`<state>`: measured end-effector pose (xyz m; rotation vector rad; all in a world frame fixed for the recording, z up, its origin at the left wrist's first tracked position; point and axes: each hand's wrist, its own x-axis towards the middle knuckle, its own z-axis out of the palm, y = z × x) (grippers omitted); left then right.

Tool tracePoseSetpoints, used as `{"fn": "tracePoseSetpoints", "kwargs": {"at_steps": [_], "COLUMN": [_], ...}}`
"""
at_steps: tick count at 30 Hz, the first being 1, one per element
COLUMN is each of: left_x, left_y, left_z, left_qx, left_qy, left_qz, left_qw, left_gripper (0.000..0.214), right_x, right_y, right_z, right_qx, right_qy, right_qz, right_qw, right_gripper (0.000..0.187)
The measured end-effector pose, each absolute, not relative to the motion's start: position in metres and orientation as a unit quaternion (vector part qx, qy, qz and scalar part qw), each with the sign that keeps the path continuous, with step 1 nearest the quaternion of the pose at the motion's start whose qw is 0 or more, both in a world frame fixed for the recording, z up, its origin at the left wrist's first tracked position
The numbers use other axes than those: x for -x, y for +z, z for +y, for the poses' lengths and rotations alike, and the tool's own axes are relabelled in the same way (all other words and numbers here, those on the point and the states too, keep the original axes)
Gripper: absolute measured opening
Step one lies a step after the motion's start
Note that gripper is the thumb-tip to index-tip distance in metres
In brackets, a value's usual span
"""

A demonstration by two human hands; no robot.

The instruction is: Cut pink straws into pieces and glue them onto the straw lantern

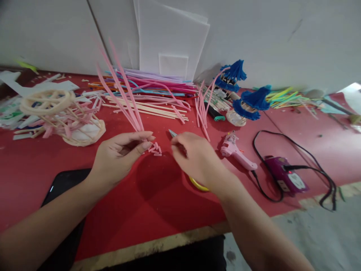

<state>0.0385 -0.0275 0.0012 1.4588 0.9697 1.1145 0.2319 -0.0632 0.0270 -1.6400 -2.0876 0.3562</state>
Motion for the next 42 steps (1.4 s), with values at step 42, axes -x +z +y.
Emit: {"fn": "tracePoseSetpoints", "kwargs": {"at_steps": [42], "left_x": [-0.037], "left_y": [-0.002], "left_z": [-0.031], "left_qx": [-0.745], "left_qy": [0.258], "left_qz": [0.327], "left_qw": [0.521], "left_gripper": [0.028], "right_x": [-0.297], "right_y": [0.053], "right_z": [-0.089], "right_qx": [0.545], "right_qy": [0.442], "right_qz": [-0.709], "right_qw": [-0.069], "right_gripper": [0.050]}}
